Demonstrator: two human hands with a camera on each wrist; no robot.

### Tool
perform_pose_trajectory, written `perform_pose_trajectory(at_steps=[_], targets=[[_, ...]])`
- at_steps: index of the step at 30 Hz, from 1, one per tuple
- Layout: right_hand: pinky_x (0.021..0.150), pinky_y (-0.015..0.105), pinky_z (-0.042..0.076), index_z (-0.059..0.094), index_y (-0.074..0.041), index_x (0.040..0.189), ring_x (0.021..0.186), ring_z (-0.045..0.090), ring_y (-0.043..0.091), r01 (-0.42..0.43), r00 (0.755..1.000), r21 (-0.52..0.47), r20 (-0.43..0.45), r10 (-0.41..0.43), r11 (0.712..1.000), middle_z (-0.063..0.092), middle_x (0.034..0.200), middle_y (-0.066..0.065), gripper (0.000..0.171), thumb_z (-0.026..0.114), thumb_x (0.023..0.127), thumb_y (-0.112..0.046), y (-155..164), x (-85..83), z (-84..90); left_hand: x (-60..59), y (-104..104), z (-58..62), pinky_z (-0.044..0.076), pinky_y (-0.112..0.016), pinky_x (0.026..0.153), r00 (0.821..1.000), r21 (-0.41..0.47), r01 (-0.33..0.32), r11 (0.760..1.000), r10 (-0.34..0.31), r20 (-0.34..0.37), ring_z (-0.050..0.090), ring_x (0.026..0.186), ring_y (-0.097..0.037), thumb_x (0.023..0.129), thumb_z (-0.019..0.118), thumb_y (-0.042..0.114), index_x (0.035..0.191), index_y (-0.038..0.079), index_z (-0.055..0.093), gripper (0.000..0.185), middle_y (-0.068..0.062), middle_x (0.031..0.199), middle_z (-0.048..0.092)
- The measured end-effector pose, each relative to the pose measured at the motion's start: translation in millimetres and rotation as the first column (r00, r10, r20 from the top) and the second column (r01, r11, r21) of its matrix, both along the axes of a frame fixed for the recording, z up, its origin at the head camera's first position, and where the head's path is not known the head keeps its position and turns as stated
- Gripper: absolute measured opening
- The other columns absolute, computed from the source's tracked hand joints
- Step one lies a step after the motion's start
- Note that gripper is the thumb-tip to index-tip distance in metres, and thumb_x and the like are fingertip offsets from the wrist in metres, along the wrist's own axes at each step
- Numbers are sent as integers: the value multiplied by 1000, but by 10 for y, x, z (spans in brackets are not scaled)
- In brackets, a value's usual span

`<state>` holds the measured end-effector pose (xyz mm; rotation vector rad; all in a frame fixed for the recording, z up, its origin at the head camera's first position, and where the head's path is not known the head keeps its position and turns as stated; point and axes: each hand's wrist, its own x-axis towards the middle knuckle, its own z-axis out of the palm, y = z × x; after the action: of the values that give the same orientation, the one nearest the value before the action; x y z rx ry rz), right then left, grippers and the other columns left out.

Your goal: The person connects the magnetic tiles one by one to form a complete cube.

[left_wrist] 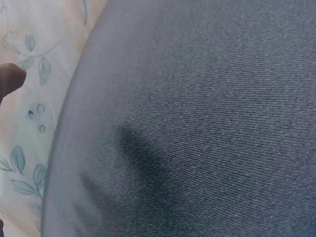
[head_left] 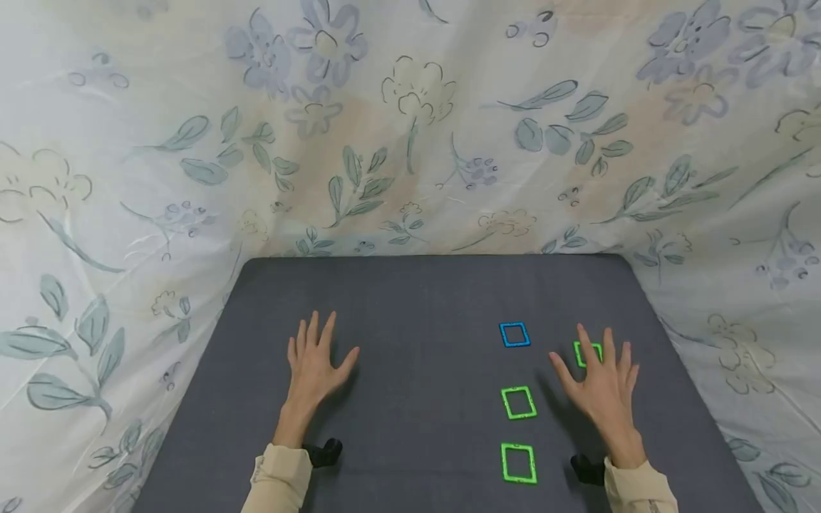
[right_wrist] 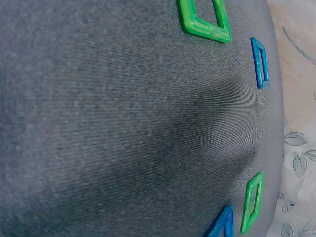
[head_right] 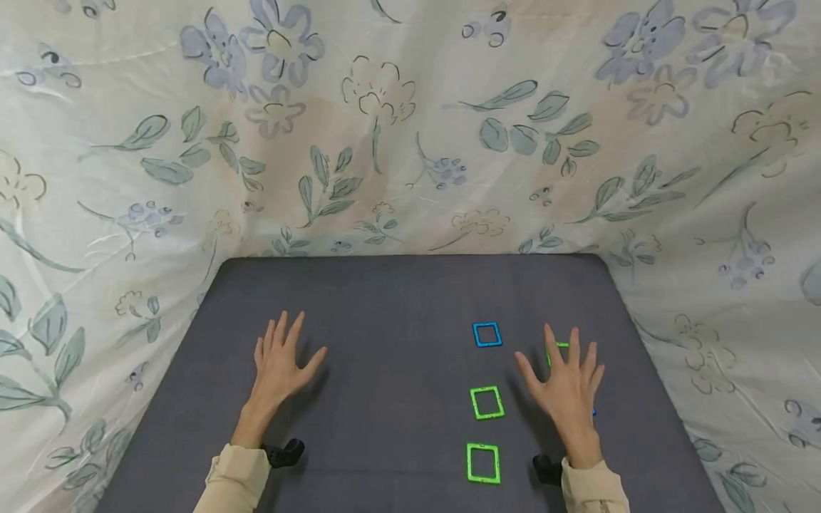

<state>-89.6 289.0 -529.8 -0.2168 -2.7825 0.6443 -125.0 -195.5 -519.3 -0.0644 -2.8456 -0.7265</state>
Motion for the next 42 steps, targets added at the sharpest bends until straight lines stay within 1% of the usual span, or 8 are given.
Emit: perform_pose_trajectory(at_steps=[4, 9, 12, 15, 22, 28, 32, 42], targets=[[104, 88, 13, 36, -14, 160, 146, 9, 71, 23, 999, -3, 29, -23, 1000, 20, 163, 37, 84, 66, 94, -55, 8, 38, -40, 14, 45, -28, 16, -75, 116, 1000, -11, 14, 1000, -14, -20, 20, 153, -52, 90, 73, 44, 160, 13, 36, 85, -25, 166, 25], [106, 86, 14, 35, -14, 160, 145, 12, 71, 26, 999, -11, 47, -26, 1000, 21, 162, 37, 84, 66, 94, -56, 36, 92, -66, 53, 233, -37, 27, -75, 112, 988, -15, 91, 996, -92, -126, 33, 148, -51, 88, 76, 44, 157, 14, 42, 82, -25, 161, 36], [106, 85, 15, 34, -16, 161, 145, 13, 70, 20, 998, -16, 62, -19, 1000, 21, 162, 37, 83, 65, 95, -56, 55, 141, -71, 107, 437, -27, 35, -73, 107, 960, -13, 192, 981, -190, -206, 44, 140, -50, 87, 79, 42, 155, 14, 45, 81, -24, 157, 43], [106, 85, 16, 34, -16, 161, 145, 14, 70, 35, 996, -21, 78, -33, 999, 22, 162, 37, 84, 65, 94, -56, 96, 243, -97, 181, 711, -67, 40, -69, 105, 921, -32, 306, 951, -305, -241, 52, 136, -45, 86, 79, 43, 155, 15, 46, 81, -20, 154, 48], [108, 84, 15, 33, -16, 161, 144, 16, 70, 78, 992, -23, 99, -75, 997, 23, 160, 40, 85, 66, 94, -56, 173, 496, -193, 430, 1299, -247, 42, -58, 110, 857, -48, 490, 870, -491, -156, 53, 137, -30, 87, 75, 55, 159, 25, 39, 86, -10, 155, 49], [108, 82, 17, 32, -18, 162, 145, 16, 68, 155, 979, -24, 136, -151, 988, 25, 160, 39, 86, 66, 93, -57, 265, 699, -239, 608, 1642, -379, 41, -57, 112, 786, -5, 616, 788, -614, -73, 51, 140, -25, 88, 73, 58, 160, 31, 34, 87, -7, 155, 49], [109, 82, 17, 33, -17, 162, 145, 16, 69, 178, 974, -27, 147, -173, 984, 25, 160, 39, 86, 67, 93, -57, 308, 780, -262, 695, 1767, -430, 41, -57, 112, 746, 11, 665, 746, -665, -39, 51, 140, -23, 88, 72, 60, 159, 28, 37, 86, -6, 155, 49], [109, 81, 18, 34, -13, 161, 143, 18, 70, 216, 964, -20, 161, -210, 976, 25, 158, 42, 85, 66, 94, -55, 398, 937, -314, 852, 1966, -611, 43, -53, 110, 677, -55, 733, 678, -735, -34, 54, 133, -17, 83, 72, 68, 158, 26, 39, 92, -2, 152, 51]])
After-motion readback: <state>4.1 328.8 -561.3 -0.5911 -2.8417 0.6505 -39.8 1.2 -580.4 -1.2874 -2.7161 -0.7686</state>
